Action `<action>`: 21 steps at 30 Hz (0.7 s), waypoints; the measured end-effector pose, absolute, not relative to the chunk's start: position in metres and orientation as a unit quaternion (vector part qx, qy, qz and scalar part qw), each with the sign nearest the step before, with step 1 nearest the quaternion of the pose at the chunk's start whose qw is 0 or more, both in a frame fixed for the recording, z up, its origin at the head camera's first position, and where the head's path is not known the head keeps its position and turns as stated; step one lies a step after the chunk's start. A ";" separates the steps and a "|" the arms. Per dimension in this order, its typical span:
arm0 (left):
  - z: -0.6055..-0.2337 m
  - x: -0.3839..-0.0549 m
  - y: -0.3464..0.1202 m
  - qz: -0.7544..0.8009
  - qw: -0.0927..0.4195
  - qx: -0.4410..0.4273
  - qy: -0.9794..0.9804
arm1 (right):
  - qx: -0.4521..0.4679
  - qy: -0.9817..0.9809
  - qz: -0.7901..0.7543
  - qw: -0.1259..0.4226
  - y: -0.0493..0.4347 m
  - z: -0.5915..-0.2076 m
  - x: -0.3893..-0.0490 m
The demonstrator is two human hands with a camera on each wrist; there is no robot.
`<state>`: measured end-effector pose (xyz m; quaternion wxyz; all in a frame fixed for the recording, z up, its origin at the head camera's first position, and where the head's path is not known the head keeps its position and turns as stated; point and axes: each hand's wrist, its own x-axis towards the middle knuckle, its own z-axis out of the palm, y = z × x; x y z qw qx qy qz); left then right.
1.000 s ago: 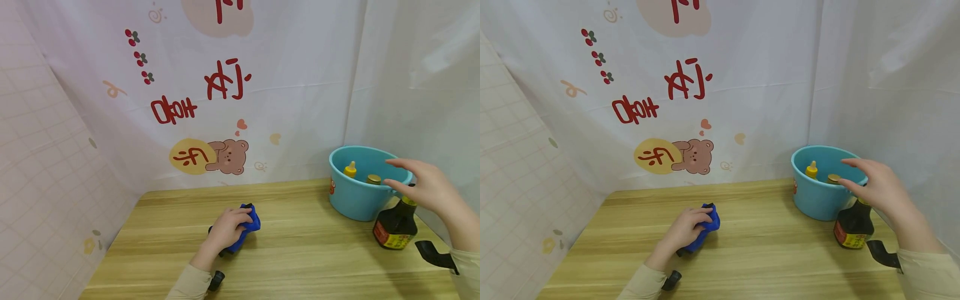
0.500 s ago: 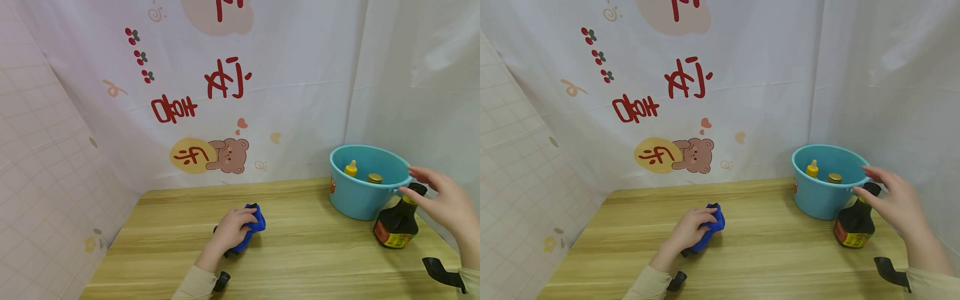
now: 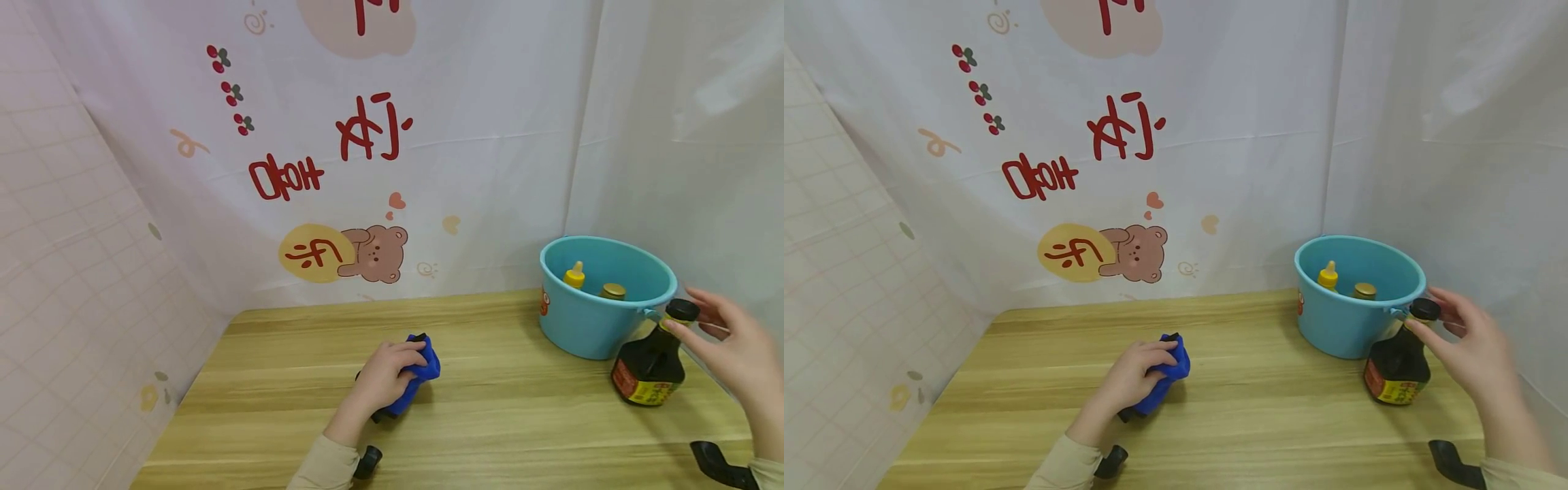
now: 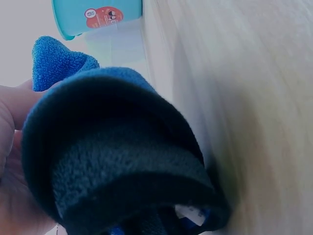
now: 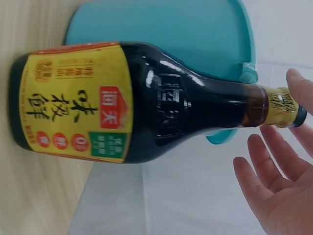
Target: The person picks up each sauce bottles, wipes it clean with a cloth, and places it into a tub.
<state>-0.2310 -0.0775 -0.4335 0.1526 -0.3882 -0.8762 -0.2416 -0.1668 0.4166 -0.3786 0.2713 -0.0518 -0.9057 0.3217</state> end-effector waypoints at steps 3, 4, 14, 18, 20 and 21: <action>-0.433 -0.230 -0.077 -0.246 0.152 -0.389 -0.875 | -0.062 -0.906 0.326 0.261 0.415 -0.381 -0.168; -0.434 -0.230 -0.077 -0.247 0.152 -0.389 -0.874 | -0.062 -0.907 0.325 0.260 0.415 -0.382 -0.168; -0.438 -0.229 -0.076 -0.247 0.148 -0.380 -0.879 | -0.073 -0.900 0.315 0.291 0.415 -0.383 -0.170; -0.439 -0.229 -0.076 -0.253 0.144 -0.378 -0.879 | -0.073 -0.892 0.314 0.317 0.414 -0.385 -0.169; -0.440 -0.230 -0.077 -0.258 0.142 -0.375 -0.879 | -0.070 -0.889 0.313 0.327 0.412 -0.385 -0.169; -0.439 -0.230 -0.077 -0.262 0.141 -0.374 -0.878 | -0.069 -0.887 0.311 0.333 0.411 -0.385 -0.170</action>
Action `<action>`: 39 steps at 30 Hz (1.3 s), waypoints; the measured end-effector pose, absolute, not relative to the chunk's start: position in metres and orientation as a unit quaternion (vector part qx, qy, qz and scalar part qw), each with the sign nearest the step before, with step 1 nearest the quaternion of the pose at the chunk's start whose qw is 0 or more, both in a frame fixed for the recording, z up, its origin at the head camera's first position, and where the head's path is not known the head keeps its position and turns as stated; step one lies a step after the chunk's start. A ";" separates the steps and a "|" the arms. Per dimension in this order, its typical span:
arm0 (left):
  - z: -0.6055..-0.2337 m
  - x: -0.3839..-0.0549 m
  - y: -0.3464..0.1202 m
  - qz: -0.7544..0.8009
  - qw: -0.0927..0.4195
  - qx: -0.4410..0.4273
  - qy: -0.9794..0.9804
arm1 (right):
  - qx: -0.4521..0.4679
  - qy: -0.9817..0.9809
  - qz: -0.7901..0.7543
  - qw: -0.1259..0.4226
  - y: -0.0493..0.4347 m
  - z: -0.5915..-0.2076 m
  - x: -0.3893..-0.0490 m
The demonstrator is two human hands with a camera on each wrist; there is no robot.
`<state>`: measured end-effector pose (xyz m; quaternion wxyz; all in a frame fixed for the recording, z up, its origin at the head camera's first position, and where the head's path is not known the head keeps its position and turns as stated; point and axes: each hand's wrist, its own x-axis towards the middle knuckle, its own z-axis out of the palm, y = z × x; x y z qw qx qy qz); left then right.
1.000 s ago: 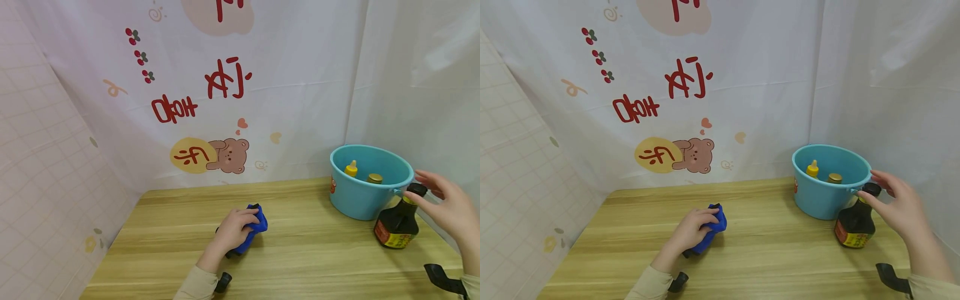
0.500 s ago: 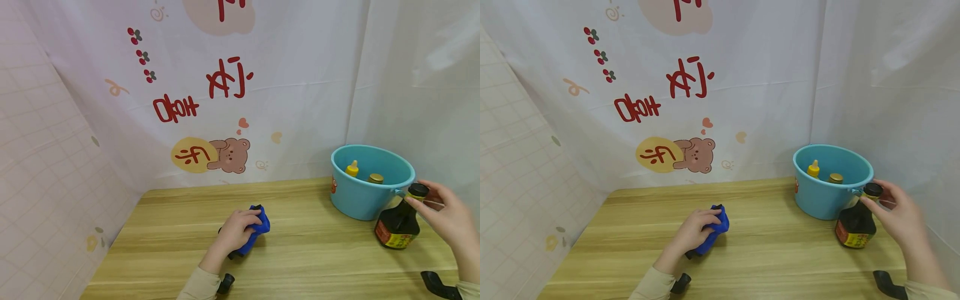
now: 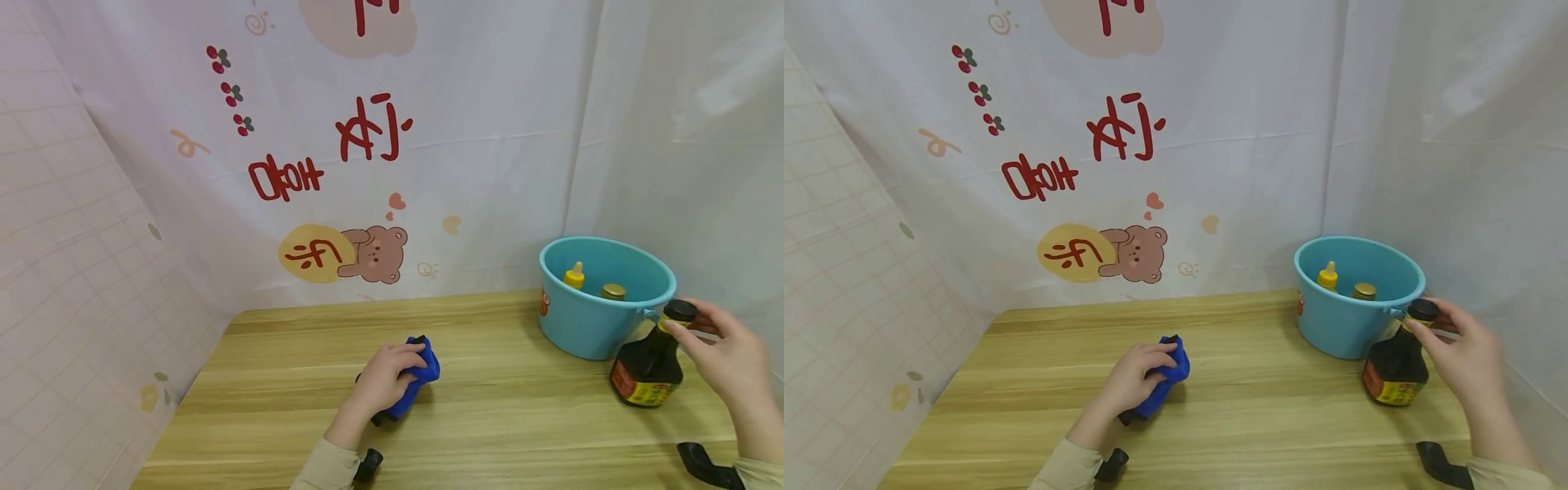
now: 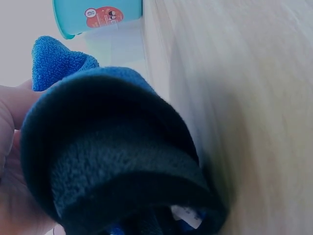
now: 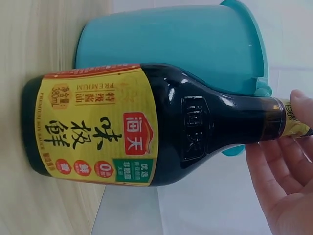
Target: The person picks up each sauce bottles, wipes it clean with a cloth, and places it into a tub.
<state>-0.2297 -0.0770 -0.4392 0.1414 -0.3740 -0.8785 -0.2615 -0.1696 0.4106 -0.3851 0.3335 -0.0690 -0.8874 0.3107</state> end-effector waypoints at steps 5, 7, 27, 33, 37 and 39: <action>-0.437 -0.229 -0.079 -0.274 0.147 -0.374 -0.874 | -0.047 -0.878 0.313 0.358 0.403 -0.385 -0.168; -0.436 -0.229 -0.079 -0.276 0.150 -0.375 -0.872 | -0.025 -0.873 0.323 0.366 0.398 -0.384 -0.168; -0.430 -0.226 -0.083 -0.320 0.175 -0.354 -0.861 | 0.130 -0.844 0.412 0.317 0.281 -0.375 -0.207; -0.430 -0.227 -0.086 -0.332 0.176 -0.344 -0.861 | 0.158 -0.836 0.428 0.304 0.248 -0.378 -0.222; -0.429 -0.228 -0.090 -0.339 0.182 -0.344 -0.857 | 0.167 -0.828 0.445 0.299 0.227 -0.380 -0.232; -0.429 -0.230 -0.093 -0.341 0.188 -0.344 -0.854 | 0.166 -0.826 0.448 0.299 0.217 -0.381 -0.236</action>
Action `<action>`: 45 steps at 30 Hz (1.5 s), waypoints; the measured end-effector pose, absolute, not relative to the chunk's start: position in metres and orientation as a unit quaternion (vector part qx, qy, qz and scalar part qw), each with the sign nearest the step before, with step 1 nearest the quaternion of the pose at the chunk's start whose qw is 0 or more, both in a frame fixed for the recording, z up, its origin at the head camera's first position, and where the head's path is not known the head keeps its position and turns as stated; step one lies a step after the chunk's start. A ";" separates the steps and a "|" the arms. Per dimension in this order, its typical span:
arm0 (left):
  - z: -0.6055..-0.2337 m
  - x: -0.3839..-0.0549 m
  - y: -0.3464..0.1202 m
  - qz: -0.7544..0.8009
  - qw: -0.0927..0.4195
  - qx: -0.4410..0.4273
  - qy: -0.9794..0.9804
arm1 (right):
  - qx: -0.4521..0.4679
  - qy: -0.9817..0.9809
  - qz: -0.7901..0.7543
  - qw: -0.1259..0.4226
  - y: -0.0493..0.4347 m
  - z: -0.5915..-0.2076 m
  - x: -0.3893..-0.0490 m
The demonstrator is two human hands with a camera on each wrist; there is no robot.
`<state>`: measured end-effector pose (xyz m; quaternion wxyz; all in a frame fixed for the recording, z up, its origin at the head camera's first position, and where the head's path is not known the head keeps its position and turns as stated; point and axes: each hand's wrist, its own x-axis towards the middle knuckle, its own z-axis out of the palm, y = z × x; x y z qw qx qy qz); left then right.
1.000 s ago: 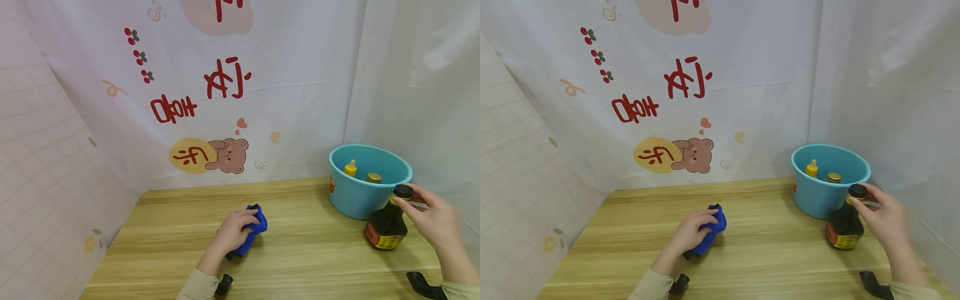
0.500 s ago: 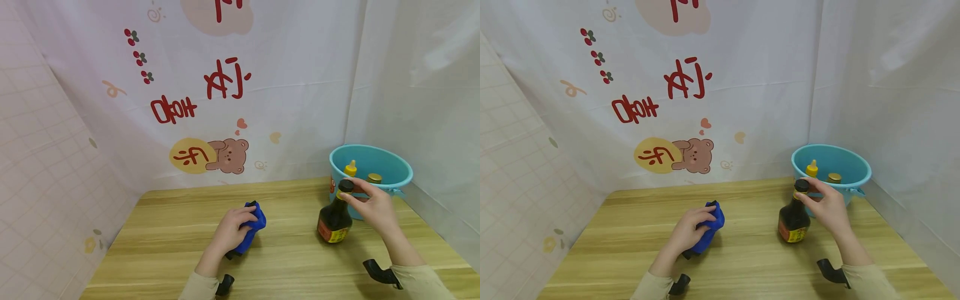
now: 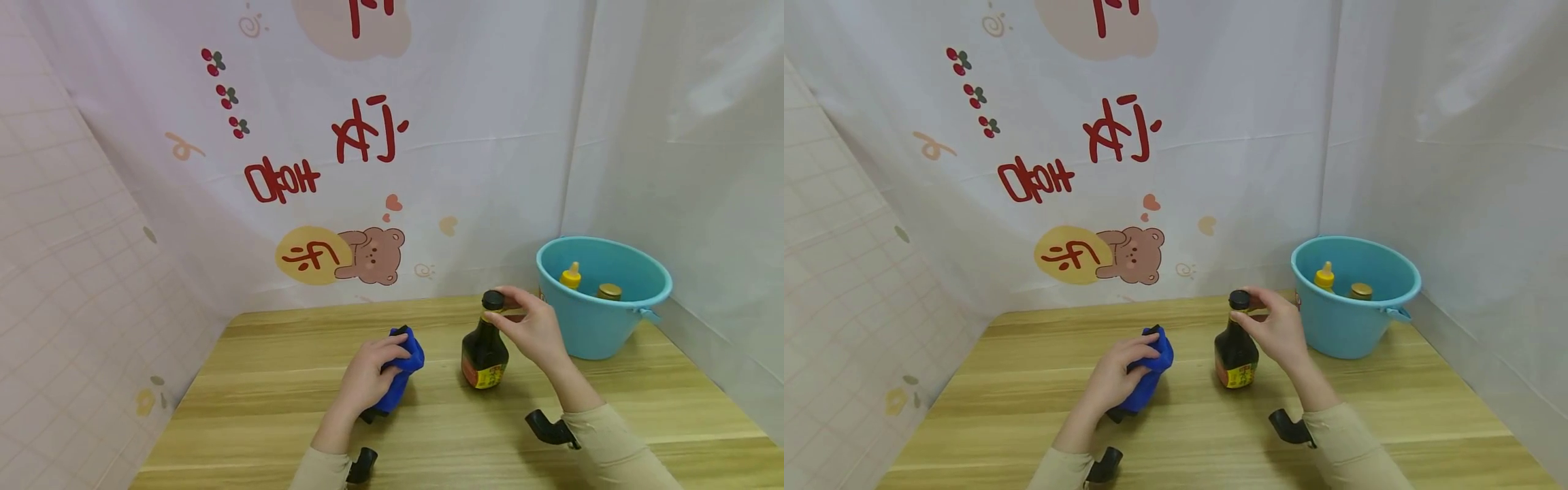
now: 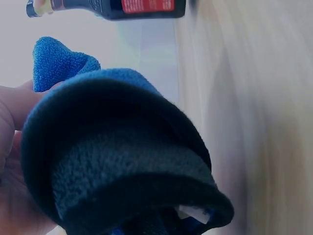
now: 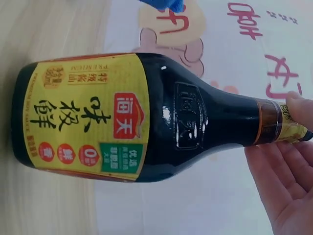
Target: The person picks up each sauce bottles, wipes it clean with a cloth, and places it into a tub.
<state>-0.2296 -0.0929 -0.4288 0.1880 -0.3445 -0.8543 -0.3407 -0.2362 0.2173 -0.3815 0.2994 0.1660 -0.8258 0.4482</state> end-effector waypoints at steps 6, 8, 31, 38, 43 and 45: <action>-0.426 -0.233 -0.105 -0.358 0.203 -0.330 -0.850 | 0.152 -0.817 0.468 0.302 0.191 -0.386 -0.247; -0.424 -0.233 -0.107 -0.363 0.204 -0.326 -0.849 | 0.152 -0.815 0.471 0.300 0.183 -0.387 -0.249; -0.424 -0.236 -0.113 -0.355 0.203 -0.305 -0.860 | 0.139 -0.832 0.438 0.310 0.126 -0.383 -0.262; -0.424 -0.237 -0.113 -0.354 0.200 -0.305 -0.861 | 0.121 -0.844 0.429 0.298 0.125 -0.383 -0.261; -0.425 -0.238 -0.113 -0.356 0.197 -0.306 -0.861 | 0.135 -0.846 0.443 0.264 0.128 -0.381 -0.262; -0.425 -0.238 -0.113 -0.357 0.197 -0.304 -0.861 | 0.145 -0.841 0.462 0.240 0.130 -0.381 -0.263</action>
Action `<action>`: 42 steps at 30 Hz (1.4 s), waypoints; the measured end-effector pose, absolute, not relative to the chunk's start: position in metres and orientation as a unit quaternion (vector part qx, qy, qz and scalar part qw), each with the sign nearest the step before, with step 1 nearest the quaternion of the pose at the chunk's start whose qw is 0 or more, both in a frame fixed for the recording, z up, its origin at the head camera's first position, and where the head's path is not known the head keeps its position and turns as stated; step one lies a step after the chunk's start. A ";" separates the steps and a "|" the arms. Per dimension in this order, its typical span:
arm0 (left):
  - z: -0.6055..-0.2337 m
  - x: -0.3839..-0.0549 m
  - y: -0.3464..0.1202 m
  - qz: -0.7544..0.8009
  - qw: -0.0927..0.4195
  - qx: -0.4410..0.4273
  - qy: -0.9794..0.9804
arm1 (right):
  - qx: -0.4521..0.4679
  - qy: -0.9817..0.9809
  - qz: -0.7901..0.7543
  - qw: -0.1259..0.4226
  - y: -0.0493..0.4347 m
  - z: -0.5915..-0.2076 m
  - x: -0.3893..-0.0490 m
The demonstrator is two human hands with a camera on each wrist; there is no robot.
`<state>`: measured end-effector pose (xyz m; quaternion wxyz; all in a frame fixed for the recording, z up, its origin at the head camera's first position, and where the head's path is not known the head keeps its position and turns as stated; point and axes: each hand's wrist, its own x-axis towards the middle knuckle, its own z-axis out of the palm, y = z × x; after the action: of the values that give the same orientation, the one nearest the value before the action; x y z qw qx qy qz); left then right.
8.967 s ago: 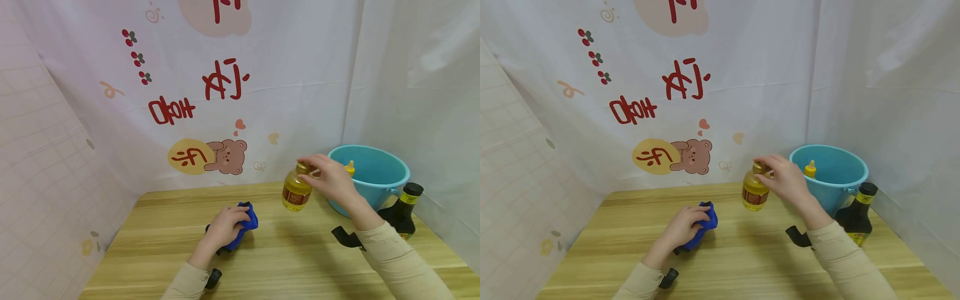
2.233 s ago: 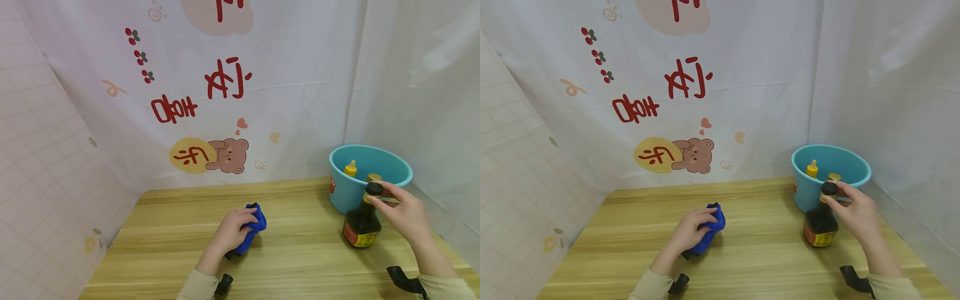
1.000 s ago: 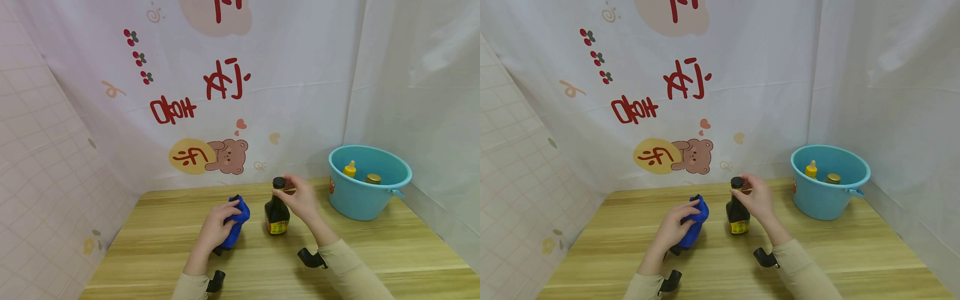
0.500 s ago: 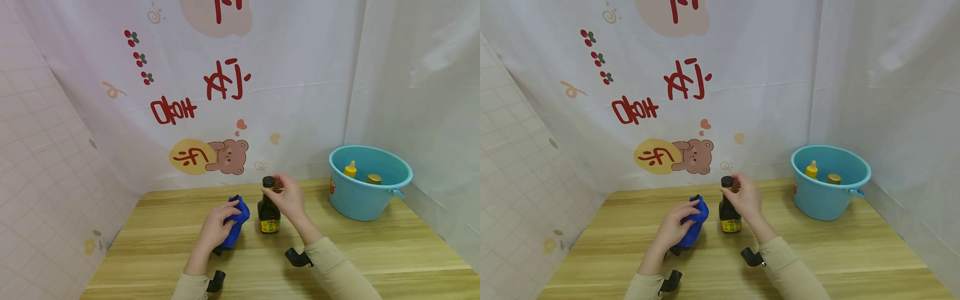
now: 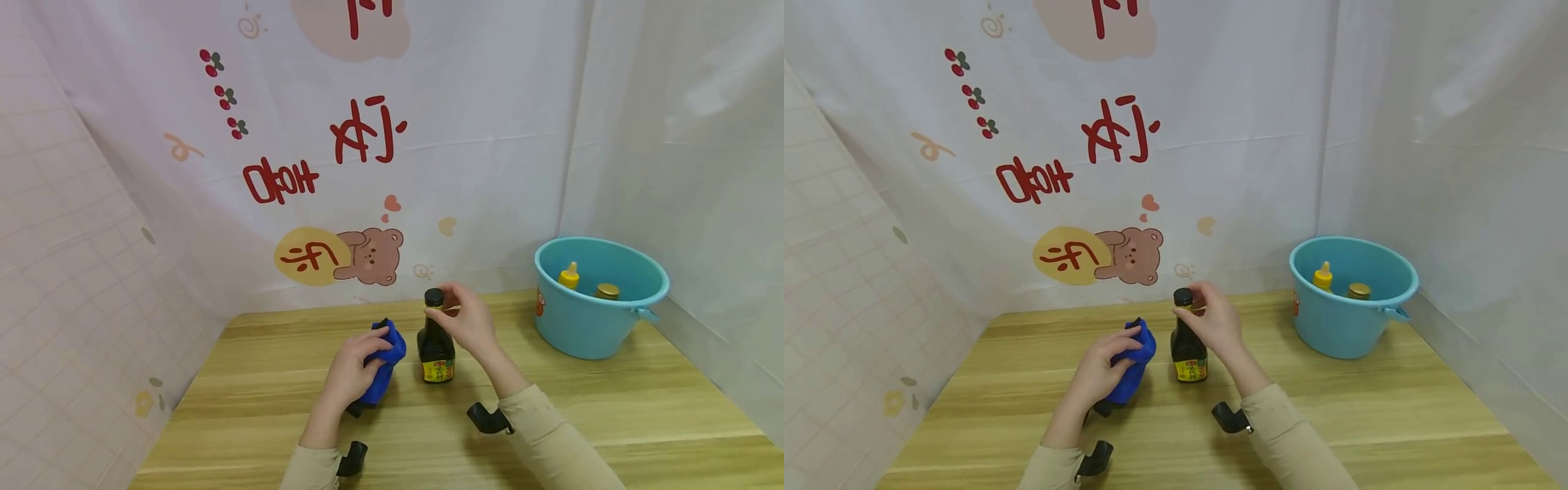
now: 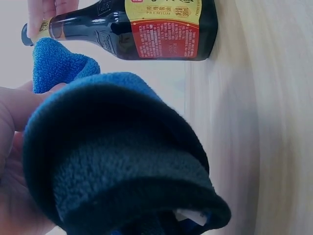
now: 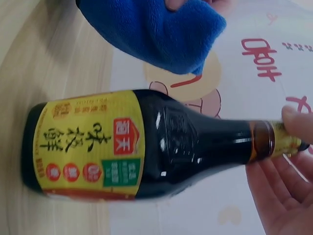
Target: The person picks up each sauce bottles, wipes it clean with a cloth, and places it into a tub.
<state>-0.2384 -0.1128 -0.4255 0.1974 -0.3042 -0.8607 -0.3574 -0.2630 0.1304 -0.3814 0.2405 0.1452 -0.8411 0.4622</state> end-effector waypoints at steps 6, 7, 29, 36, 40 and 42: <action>-0.425 -0.237 -0.113 -0.361 0.201 -0.301 -0.859 | 0.169 -0.806 0.536 0.184 0.140 -0.386 -0.264; -0.424 -0.237 -0.113 -0.362 0.202 -0.302 -0.858 | 0.175 -0.801 0.543 0.180 0.142 -0.388 -0.264; -0.376 -0.248 -0.105 -0.330 0.215 -0.357 -0.847 | 0.166 -0.811 0.526 0.197 0.144 -0.401 -0.266; -0.358 -0.254 -0.095 -0.332 0.230 -0.380 -0.832 | 0.159 -0.811 0.524 0.203 0.143 -0.401 -0.265; -0.349 -0.255 -0.087 -0.325 0.234 -0.388 -0.830 | 0.158 -0.815 0.517 0.208 0.142 -0.401 -0.265; -0.348 -0.256 -0.083 -0.323 0.230 -0.393 -0.830 | 0.159 -0.817 0.513 0.212 0.142 -0.401 -0.265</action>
<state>-0.2564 -0.0830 -0.3480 0.2297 -0.3935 -0.8295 -0.3229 -0.2652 0.1417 -0.4015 0.2118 0.1587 -0.8167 0.5128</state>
